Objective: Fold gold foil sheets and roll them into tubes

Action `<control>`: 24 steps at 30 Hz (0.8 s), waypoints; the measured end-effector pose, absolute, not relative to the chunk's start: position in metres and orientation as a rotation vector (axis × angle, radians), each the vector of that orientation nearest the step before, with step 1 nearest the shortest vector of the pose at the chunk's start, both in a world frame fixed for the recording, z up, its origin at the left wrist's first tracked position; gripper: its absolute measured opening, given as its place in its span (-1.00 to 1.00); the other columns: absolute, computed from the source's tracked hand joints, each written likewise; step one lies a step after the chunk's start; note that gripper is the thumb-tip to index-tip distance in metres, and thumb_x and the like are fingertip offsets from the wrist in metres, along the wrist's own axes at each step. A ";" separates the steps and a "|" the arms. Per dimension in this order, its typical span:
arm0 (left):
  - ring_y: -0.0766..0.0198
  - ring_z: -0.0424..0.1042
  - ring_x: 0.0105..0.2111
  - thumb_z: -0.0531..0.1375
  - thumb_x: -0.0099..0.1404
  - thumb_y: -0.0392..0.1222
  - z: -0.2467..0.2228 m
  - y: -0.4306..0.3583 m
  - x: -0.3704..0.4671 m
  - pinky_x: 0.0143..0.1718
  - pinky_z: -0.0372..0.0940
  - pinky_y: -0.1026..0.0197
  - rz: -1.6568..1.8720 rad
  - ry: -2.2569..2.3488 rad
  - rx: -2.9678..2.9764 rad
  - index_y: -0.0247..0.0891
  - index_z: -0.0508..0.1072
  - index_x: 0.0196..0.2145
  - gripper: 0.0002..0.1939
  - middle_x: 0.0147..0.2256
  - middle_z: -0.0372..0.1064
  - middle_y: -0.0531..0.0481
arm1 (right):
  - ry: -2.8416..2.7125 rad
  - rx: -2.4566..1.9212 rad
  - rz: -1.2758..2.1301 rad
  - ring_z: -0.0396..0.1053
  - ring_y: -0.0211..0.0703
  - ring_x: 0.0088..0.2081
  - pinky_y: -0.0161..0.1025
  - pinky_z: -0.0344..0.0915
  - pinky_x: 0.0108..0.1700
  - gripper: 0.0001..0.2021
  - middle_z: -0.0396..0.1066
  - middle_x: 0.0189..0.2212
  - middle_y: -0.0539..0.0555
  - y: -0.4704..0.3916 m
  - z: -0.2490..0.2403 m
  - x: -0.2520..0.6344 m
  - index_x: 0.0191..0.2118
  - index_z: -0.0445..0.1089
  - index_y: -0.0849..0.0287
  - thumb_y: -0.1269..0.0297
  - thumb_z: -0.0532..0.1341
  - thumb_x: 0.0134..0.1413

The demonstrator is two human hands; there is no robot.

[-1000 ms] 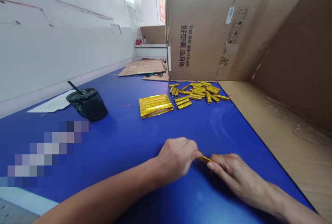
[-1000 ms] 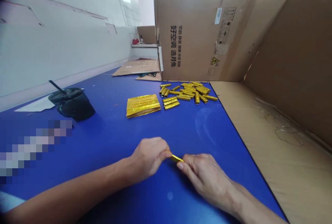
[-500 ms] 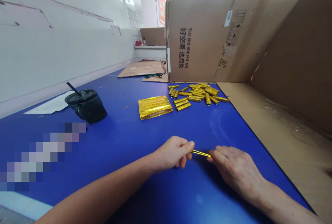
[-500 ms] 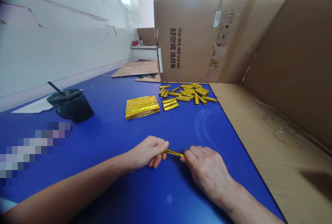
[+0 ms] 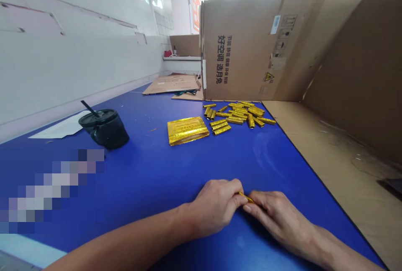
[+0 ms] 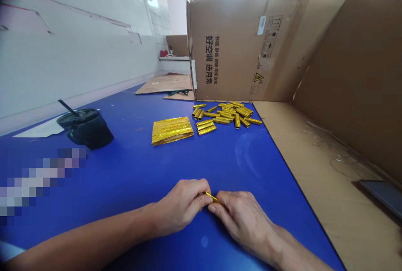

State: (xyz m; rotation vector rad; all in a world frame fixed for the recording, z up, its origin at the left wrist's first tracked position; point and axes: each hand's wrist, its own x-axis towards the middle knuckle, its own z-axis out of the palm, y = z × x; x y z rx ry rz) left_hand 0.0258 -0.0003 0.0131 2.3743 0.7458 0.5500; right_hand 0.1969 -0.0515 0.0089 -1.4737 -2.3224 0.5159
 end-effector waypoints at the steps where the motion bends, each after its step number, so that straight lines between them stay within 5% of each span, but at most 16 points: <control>1: 0.38 0.24 -0.50 -0.01 0.22 -0.24 0.014 0.002 0.025 -0.44 0.10 0.37 0.570 0.751 2.366 -0.28 0.27 -0.47 -0.85 -0.53 0.26 0.08 | -2.306 -1.482 0.543 0.01 -0.34 -0.63 -0.39 0.00 -0.54 -0.65 0.09 -0.68 -0.10 -0.050 0.009 0.198 -0.59 0.07 0.14 0.14 -0.12 0.17; 8: 0.43 0.16 -0.60 0.01 0.20 -0.22 0.018 0.018 0.016 -0.56 0.03 0.38 0.668 0.877 2.157 -0.28 0.26 -0.51 -0.83 -0.62 0.18 0.14 | -2.243 -1.543 0.561 -0.04 -0.34 -0.65 -0.37 -0.04 -0.58 -0.62 -0.01 -0.70 -0.12 -0.045 0.012 0.207 -0.61 0.02 0.13 0.10 -0.16 0.17; 16: 0.45 0.05 -0.77 -0.14 0.23 0.08 0.012 0.028 0.020 -0.70 0.00 0.39 0.353 0.800 1.655 -0.31 0.24 -0.52 -0.57 -0.74 0.17 0.12 | -2.363 -1.456 -0.073 0.18 -0.29 -0.59 -0.36 0.05 -0.51 -0.65 0.24 -0.64 -0.01 -0.042 0.009 0.212 -0.55 0.19 0.15 0.25 -0.15 0.19; 24: 0.45 0.15 -0.64 0.01 0.16 -0.18 0.011 0.015 0.021 -0.62 0.02 0.40 0.441 0.845 1.876 -0.29 0.25 -0.49 -0.85 -0.64 0.22 0.14 | -2.338 -1.437 0.239 0.29 -0.20 -0.38 -0.31 0.17 -0.34 -0.74 0.35 -0.42 0.06 -0.047 0.017 0.205 -0.22 0.26 0.15 0.09 0.01 0.10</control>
